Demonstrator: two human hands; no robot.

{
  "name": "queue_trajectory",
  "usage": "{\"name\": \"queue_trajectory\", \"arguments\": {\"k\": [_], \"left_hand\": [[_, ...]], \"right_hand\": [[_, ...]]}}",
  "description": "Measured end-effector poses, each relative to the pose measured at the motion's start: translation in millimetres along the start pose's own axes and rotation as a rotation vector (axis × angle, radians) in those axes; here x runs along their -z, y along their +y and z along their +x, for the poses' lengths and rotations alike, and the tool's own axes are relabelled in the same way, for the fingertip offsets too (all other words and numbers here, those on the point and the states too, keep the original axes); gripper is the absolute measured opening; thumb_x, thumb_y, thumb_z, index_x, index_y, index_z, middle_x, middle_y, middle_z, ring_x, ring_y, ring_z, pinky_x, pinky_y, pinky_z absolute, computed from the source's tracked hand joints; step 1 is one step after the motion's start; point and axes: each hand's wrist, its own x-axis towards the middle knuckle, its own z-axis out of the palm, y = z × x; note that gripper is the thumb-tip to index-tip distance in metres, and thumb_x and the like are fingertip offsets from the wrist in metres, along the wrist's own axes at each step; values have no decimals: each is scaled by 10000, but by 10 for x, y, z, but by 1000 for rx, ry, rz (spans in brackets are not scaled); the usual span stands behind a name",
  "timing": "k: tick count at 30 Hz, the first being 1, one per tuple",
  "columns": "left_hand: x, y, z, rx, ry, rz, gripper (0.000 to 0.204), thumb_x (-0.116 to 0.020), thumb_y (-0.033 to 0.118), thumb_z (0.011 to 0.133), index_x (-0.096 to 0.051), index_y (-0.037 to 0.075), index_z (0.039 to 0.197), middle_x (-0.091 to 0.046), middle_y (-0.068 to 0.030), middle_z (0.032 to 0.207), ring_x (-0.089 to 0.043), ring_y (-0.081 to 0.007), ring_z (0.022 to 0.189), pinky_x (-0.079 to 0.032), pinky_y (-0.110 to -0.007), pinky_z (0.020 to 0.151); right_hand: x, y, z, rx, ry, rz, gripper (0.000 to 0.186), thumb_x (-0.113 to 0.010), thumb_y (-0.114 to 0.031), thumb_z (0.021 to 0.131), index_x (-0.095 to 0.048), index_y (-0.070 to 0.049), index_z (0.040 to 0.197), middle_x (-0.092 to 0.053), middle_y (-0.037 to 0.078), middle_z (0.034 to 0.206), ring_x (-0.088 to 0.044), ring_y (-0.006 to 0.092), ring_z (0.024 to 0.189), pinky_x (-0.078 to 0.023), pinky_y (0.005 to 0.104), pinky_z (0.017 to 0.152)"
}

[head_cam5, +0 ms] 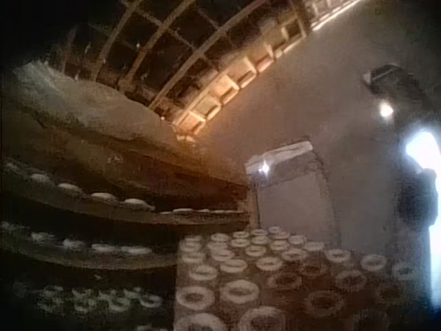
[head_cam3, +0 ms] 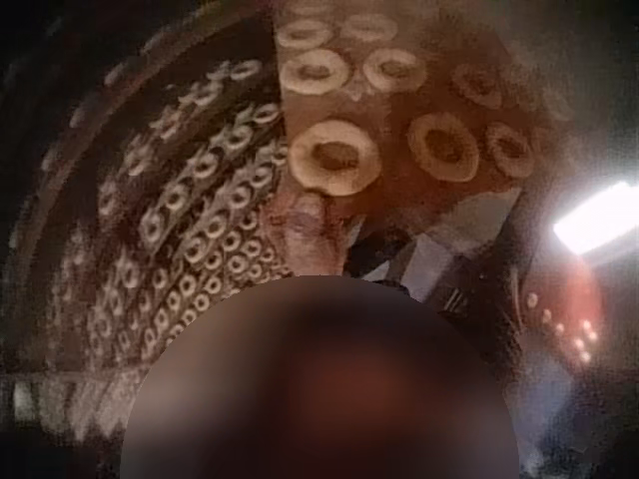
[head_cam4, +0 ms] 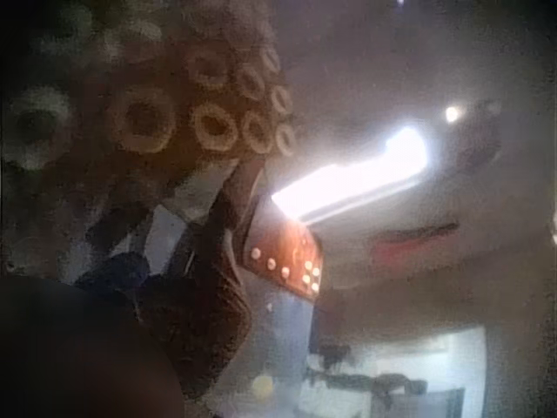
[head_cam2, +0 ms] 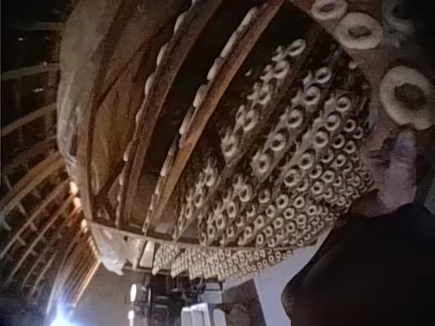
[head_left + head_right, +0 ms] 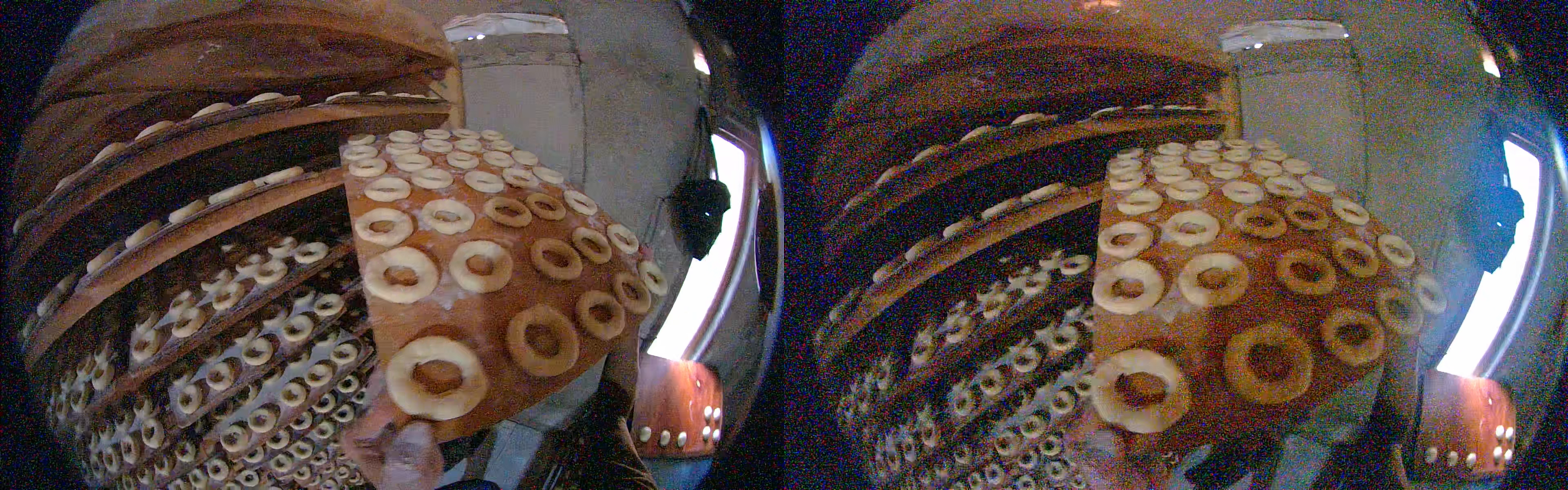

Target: The person shapes small dough pieces into rings by hand and places them on a wooden board. A coworker performs the same task across the table. The camera wearer repeatedly picks up dough, forms rings, and arranges them in rows on the board.

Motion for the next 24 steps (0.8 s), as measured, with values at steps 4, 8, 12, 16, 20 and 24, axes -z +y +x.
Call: {"name": "queue_trajectory", "arguments": {"k": [4,8,12,16,20,24], "left_hand": [[-932,-26,304,-157,-46,-68,330,-644,248,848,-600,-9,1050,-635,-116,999,-612,-230,929,-477,-397,835],[-1770,-40,552,-327,-42,-133,322,-655,240,839,-604,-9,1037,-640,-118,981,-618,-229,910,-483,-392,818],[-2493,7,798,-479,-41,-205,315,-667,231,830,-608,-9,1024,-645,-119,963,-624,-229,892,-489,-387,802],[-3043,-56,1013,-564,-22,-284,307,-678,223,821,-612,-9,1011,-649,-120,945,-630,-228,873,-496,-382,785],[-2953,267,1358,-706,101,-259,301,-689,215,812,-617,-9,998,-654,-122,927,-636,-227,855,-502,-377,769],[-2746,701,1731,-866,196,-230,294,-700,207,803,-621,-9,986,-659,-123,908,-642,-226,836,-508,-372,752]], "right_hand": [[-92,180,179,122,16,-69,613,-735,-161,681,-534,-52,1249,-574,91,1225,-537,254,1160,-391,394,1020],[-154,353,238,236,42,-110,592,-734,-164,695,-535,-58,1243,-576,90,1216,-543,255,1152,-395,396,1016],[75,478,462,353,116,-205,572,-734,-167,710,-537,-63,1237,-577,89,1208,-548,256,1144,-398,399,1012],[316,682,602,412,151,-337,552,-733,-170,725,-538,-69,1231,-579,88,1199,-553,257,1136,-401,401,1008],[190,758,770,489,191,-357,532,-732,-174,740,-540,-74,1226,-581,87,1190,-558,258,1128,-405,404,1004],[-7,796,1075,547,225,-411,512,-731,-177,754,-541,-80,1220,-582,86,1182,-563,259,1120,-408,406,1001]]}}
